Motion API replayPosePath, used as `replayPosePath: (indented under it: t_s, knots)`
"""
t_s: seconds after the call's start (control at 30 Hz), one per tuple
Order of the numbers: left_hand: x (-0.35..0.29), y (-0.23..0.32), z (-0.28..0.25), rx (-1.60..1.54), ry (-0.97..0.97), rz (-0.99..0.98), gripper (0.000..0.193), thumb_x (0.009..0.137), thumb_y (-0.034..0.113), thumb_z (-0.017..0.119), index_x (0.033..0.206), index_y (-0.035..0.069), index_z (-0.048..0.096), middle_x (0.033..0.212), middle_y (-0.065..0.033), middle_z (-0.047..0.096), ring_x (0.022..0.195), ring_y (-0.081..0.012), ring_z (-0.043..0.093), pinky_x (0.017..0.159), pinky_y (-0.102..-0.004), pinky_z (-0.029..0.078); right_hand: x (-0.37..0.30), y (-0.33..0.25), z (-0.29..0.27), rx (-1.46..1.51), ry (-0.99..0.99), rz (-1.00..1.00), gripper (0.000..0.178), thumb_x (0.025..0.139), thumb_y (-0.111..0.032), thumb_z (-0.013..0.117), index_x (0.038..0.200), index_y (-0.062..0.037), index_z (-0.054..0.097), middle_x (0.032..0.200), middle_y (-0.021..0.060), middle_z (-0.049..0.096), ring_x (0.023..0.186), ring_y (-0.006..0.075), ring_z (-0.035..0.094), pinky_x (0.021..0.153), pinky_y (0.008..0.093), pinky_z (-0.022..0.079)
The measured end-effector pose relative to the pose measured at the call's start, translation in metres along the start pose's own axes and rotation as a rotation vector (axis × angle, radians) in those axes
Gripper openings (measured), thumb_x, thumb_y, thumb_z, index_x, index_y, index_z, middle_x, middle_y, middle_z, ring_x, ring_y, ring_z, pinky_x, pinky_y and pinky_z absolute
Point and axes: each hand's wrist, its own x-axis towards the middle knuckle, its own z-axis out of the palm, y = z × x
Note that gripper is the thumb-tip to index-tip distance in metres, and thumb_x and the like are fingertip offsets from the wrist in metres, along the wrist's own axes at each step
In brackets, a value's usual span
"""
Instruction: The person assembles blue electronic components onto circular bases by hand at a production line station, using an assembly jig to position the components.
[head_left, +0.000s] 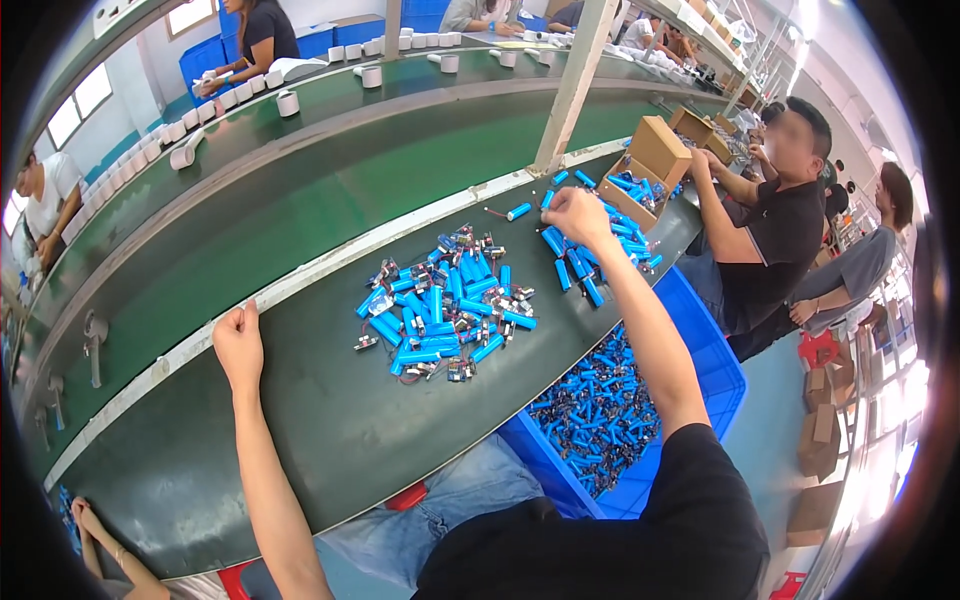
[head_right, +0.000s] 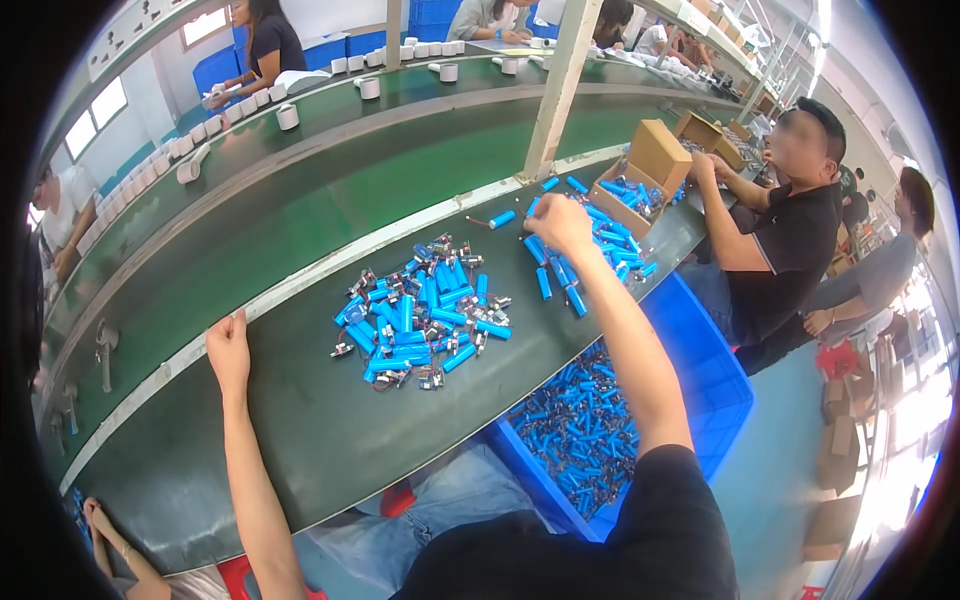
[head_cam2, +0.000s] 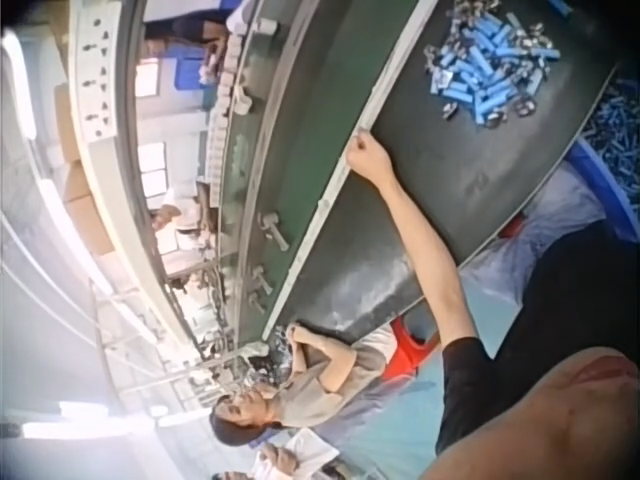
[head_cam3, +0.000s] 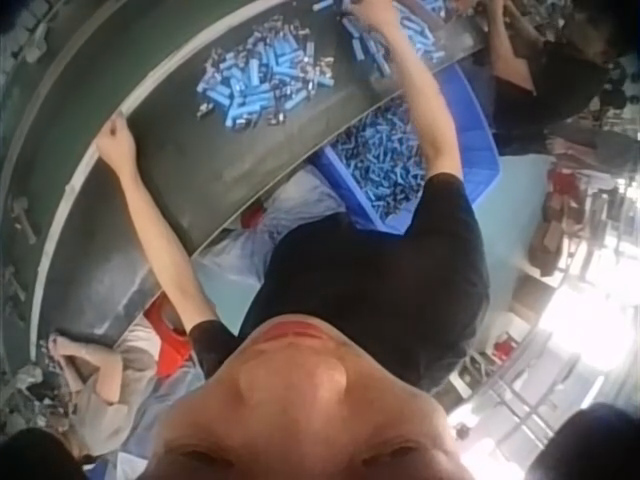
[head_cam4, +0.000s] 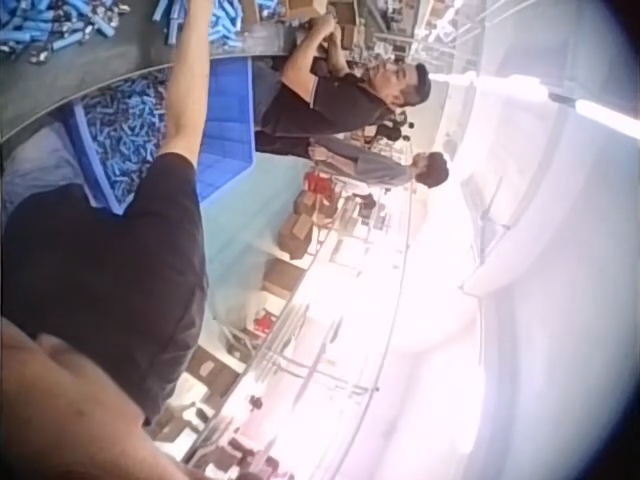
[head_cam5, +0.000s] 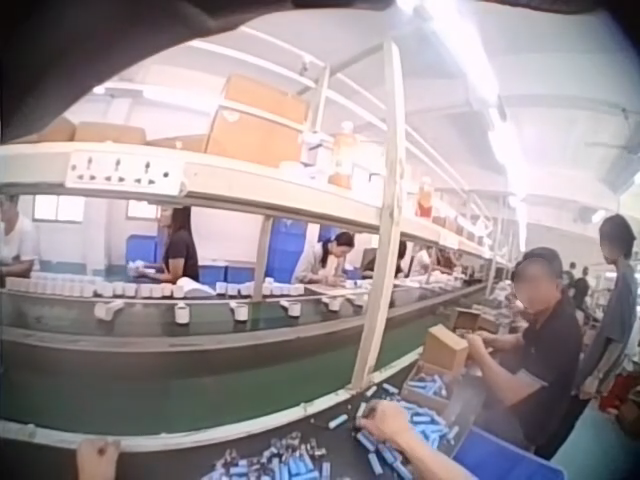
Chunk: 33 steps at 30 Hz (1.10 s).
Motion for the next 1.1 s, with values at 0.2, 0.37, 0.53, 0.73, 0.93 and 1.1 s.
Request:
replayPosePath:
  t_s: [0.2,0.37,0.53,0.73,0.93,1.1]
  knots:
    - [0.001,-0.007,-0.001,-0.019,-0.014,-0.018,0.05,0.094,0.023,0.061,0.063,0.005,0.026,0.058,-0.0006,0.023,0.057,-0.0121,0.021,0.052,-0.0343,0.021,0.015,-0.007,-0.075,0.398,0.044,0.111,0.03,0.076,-0.027,0.072,0.094,-0.0031,0.071,0.082,0.0067,0.072,0.069,0.012,0.066,0.066,0.0272,0.052]
    - [0.002,-0.009,-0.001,-0.014,-0.007,-0.03,0.05,0.095,0.023,0.061,0.063,0.005,0.027,0.058,-0.0005,0.023,0.058,-0.0122,0.021,0.053,-0.0342,0.021,-0.01,-0.063,-0.129,0.6,-0.043,0.018,0.029,0.081,-0.023,0.07,0.102,-0.0026,0.068,0.088,0.005,0.071,0.072,0.0099,0.063,0.066,0.0252,0.05]
    - [0.002,-0.004,0.003,-0.019,-0.015,-0.017,0.05,0.095,0.024,0.061,0.063,0.005,0.028,0.058,0.0,0.024,0.058,-0.0117,0.022,0.053,-0.0341,0.022,-0.04,-0.108,-0.121,0.585,-0.212,-0.256,0.033,0.084,-0.024,0.07,0.108,-0.0023,0.066,0.089,0.0022,0.069,0.079,0.0063,0.061,0.067,0.0251,0.049]
    - [0.002,-0.009,-0.002,-0.016,0.001,-0.024,0.049,0.095,0.024,0.06,0.064,0.005,0.027,0.058,0.0,0.024,0.058,-0.0114,0.023,0.053,-0.0345,0.022,-0.061,-0.132,-0.097,0.501,-0.462,-0.403,0.031,0.084,-0.024,0.068,0.106,-0.0027,0.067,0.089,0.0048,0.07,0.073,0.0097,0.063,0.066,0.0294,0.051]
    - [0.003,-0.005,0.003,-0.015,-0.016,0.002,0.05,0.095,0.024,0.06,0.064,0.005,0.026,0.059,0.0001,0.023,0.058,-0.0113,0.022,0.052,-0.035,0.021,-0.003,-0.047,0.008,0.032,-0.203,-0.273,0.032,0.082,-0.009,0.059,0.112,-0.0075,0.069,0.107,0.0146,0.069,0.11,0.0334,0.061,0.095,0.0425,0.048]
    - [0.003,-0.009,0.001,-0.022,0.012,0.015,0.049,0.094,0.018,0.061,0.061,0.003,0.027,0.057,-0.0009,0.023,0.058,-0.0118,0.022,0.053,-0.0344,0.023,0.003,-0.034,0.038,-0.185,0.07,-0.439,0.031,0.073,-0.007,0.062,0.103,-0.0089,0.07,0.101,0.0081,0.068,0.109,0.0297,0.057,0.092,0.0459,0.045]
